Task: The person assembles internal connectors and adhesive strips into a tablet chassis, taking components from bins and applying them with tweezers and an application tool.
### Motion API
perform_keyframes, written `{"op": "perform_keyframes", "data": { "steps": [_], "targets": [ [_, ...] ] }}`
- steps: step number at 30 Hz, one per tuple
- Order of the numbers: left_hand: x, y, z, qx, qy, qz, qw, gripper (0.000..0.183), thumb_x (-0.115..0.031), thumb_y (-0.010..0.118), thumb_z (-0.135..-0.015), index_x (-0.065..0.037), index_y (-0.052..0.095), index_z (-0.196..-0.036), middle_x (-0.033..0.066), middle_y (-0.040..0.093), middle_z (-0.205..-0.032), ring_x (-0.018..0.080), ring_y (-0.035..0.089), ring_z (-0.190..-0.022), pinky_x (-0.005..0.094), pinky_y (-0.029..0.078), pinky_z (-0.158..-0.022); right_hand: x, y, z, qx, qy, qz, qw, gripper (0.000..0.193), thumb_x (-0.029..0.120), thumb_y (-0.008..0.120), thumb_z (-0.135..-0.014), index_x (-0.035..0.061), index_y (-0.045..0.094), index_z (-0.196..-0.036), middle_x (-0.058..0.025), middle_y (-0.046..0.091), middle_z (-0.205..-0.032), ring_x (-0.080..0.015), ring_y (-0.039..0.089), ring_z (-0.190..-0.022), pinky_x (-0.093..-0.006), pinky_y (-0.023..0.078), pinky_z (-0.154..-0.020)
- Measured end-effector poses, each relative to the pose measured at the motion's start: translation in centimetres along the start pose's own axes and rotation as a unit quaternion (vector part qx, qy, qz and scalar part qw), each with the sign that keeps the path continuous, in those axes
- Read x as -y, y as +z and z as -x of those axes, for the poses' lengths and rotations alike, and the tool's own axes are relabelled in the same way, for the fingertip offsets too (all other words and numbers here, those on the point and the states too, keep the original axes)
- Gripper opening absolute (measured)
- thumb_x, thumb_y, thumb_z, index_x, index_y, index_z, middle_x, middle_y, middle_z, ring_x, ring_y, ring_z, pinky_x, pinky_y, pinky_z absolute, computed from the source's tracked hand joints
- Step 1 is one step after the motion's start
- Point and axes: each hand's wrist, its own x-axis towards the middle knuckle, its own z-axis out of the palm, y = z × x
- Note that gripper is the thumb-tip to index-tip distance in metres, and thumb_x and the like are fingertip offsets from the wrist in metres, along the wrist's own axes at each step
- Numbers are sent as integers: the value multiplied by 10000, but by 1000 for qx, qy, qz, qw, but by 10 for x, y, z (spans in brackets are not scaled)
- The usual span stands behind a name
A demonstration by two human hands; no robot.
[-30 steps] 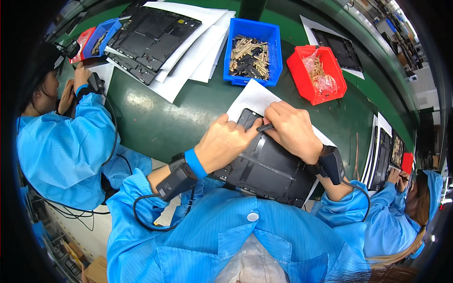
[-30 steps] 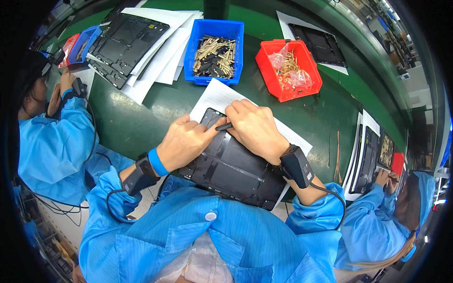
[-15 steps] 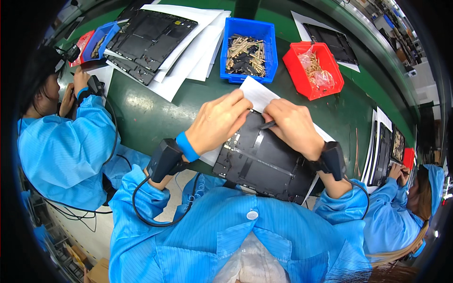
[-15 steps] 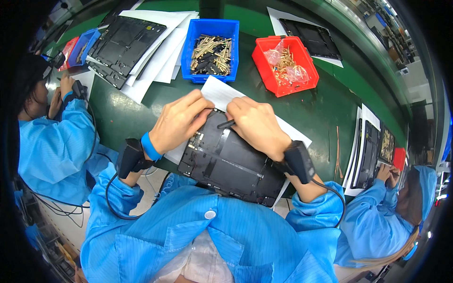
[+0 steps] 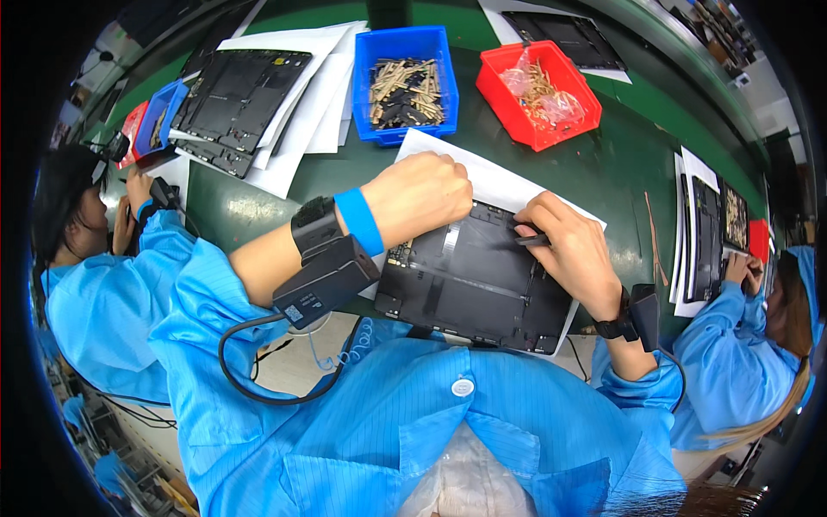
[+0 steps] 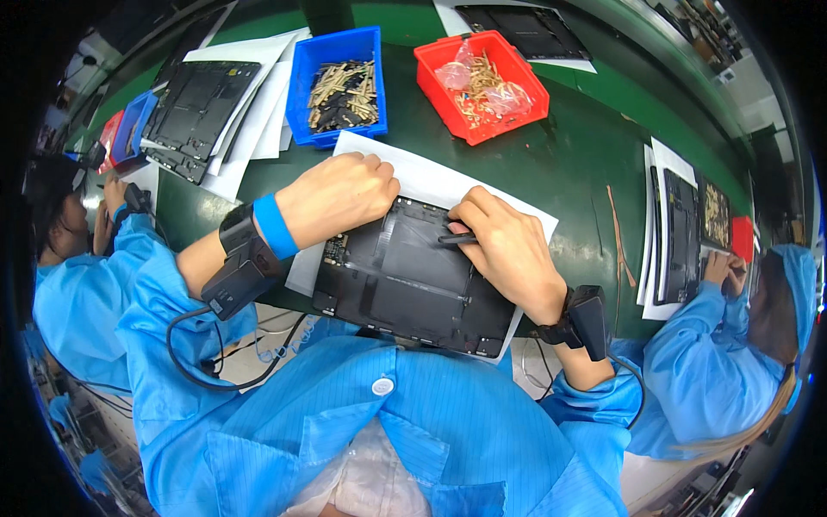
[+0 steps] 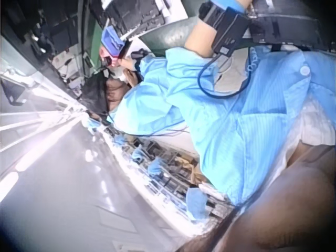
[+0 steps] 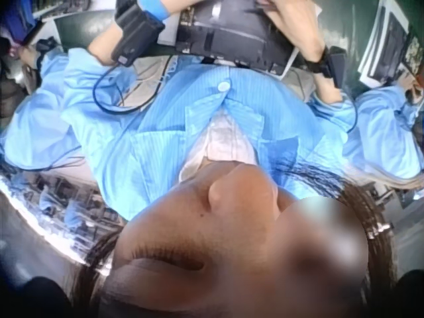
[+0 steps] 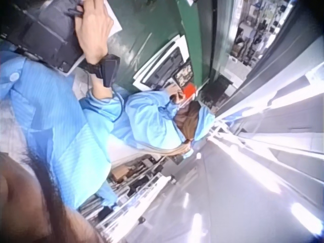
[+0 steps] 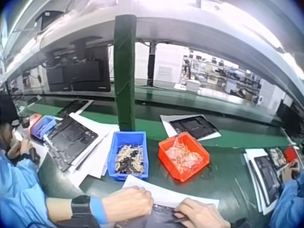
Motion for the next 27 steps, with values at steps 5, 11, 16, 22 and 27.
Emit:
{"op": "perform_keyframes", "data": {
  "steps": [5,11,16,22,27],
  "targets": [
    [-3,-4,-11,33,26,-17,999,56,-84,605,-777,-31,616,-763,93,622,-789,219,664,-788,322,542,-683,0,2,12,-11,8,-12,1000,155,91,680,-809,53,605,-939,-75,568,-949,-293,629,-840,-406,493,-655],
    [18,3,0,-7,19,64,998,65,-50,594,-790,-14,575,-841,111,610,-848,256,649,-838,364,539,-709,-6,5,17,-29,26,-24,999,175,74,685,-791,49,597,-940,-73,560,-957,-293,626,-850,-411,493,-662],
    [11,9,10,-99,-29,136,985,115,-33,624,-773,-17,537,-846,102,558,-862,273,616,-839,377,520,-722,-7,9,2,-60,16,-40,997,215,43,697,-760,44,590,-947,-75,553,-990,-294,620,-893,-418,497,-685],
    [5,11,-3,-124,16,99,987,99,-115,617,-753,-43,583,-812,67,582,-835,220,637,-817,335,541,-684,-8,18,-9,-59,6,-23,998,232,46,706,-755,45,585,-952,-83,535,-979,-293,617,-899,-421,500,-694],
    [-1,6,-11,-71,8,74,995,63,-83,593,-772,-40,559,-804,70,571,-810,229,630,-810,345,531,-679,-7,20,-8,-55,4,-29,998,182,39,682,-773,48,575,-919,-76,528,-942,-278,619,-900,-408,501,-673]
  ]
}}
